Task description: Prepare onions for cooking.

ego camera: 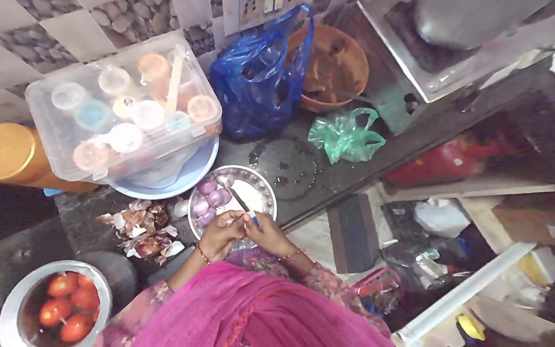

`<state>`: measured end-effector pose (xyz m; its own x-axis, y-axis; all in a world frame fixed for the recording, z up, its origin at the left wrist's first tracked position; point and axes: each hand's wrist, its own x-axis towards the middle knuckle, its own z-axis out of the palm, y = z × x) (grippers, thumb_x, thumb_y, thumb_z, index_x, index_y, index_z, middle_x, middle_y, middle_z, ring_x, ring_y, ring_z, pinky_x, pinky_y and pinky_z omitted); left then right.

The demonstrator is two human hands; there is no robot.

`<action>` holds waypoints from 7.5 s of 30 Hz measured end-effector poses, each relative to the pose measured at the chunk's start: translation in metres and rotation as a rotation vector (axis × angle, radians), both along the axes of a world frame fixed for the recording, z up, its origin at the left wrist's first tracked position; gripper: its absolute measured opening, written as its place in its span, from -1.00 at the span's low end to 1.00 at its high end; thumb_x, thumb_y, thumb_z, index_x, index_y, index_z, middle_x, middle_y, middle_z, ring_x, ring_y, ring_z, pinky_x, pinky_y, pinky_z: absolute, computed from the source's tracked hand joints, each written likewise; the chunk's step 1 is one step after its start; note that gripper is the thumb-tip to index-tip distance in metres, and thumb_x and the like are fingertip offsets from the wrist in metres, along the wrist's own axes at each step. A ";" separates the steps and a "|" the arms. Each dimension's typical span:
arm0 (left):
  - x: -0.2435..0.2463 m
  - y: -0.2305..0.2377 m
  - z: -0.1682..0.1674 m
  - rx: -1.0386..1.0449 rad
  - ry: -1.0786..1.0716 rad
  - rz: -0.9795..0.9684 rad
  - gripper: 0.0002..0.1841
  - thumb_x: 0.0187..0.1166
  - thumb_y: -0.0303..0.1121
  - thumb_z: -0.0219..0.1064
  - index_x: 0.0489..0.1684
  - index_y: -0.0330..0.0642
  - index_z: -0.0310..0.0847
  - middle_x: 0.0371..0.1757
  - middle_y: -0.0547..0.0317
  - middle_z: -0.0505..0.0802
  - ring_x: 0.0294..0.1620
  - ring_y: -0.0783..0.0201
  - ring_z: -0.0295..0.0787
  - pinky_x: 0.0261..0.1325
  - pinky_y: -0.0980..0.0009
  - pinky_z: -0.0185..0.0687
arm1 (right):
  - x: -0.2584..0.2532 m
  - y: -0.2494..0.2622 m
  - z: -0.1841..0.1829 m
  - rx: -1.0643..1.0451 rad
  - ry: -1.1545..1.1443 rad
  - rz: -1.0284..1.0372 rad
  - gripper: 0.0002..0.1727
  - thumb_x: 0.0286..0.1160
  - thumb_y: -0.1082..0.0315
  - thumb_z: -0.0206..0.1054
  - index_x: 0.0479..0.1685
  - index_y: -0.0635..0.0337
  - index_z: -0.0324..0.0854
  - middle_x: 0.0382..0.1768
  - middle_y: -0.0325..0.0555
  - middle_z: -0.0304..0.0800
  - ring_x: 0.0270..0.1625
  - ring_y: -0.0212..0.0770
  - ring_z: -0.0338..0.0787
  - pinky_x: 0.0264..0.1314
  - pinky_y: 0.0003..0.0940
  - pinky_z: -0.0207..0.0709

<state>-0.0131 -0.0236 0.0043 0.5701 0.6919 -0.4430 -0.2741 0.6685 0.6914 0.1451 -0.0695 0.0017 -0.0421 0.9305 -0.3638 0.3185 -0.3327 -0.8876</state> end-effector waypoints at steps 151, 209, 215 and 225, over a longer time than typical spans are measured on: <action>-0.002 -0.012 0.004 0.143 0.051 0.188 -0.56 0.17 -0.73 0.41 0.02 -0.15 0.54 -0.19 0.31 0.84 -0.36 0.46 0.79 -0.29 0.50 0.77 | -0.002 0.000 0.016 -0.032 0.550 -0.302 -0.75 0.39 0.54 0.37 0.04 0.29 0.60 -0.28 -0.30 0.78 -0.45 -0.57 0.62 -0.43 -0.66 0.50; -0.007 -0.007 -0.016 0.011 -0.082 -0.061 -0.72 0.56 -0.56 0.10 -0.23 0.11 0.66 -0.54 0.57 0.76 -0.63 0.73 0.53 -0.49 0.76 0.45 | 0.004 0.001 0.006 0.062 -0.200 0.156 -0.48 0.77 0.11 0.04 -0.27 0.44 0.67 -0.49 0.06 0.68 -0.38 -0.11 0.71 -0.24 -0.12 0.58; -0.004 -0.007 -0.016 0.012 -0.086 -0.029 -0.71 0.48 -0.60 0.15 -0.24 0.12 0.66 -0.54 0.56 0.76 -0.63 0.71 0.52 -0.47 0.74 0.47 | 0.004 0.002 0.006 0.040 -0.222 0.112 -0.48 0.74 0.08 0.08 -0.38 0.40 0.65 -0.51 0.02 0.66 -0.39 -0.13 0.69 -0.25 -0.12 0.55; 0.003 -0.002 -0.009 -0.039 -0.027 0.131 -0.66 0.40 -0.70 0.12 0.00 -0.11 0.62 -0.38 0.37 0.85 -0.45 0.56 0.72 -0.26 0.61 0.67 | 0.016 0.012 0.006 0.001 -0.043 0.109 -0.57 0.72 0.17 0.12 -0.44 0.33 0.62 -0.56 -0.26 0.50 -0.44 -0.47 0.50 -0.29 -0.46 0.43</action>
<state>-0.0102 -0.0254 -0.0049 0.4883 0.7438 -0.4564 -0.3790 0.6518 0.6569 0.1614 -0.0572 0.0074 -0.1277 0.9214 -0.3670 0.3907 -0.2934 -0.8725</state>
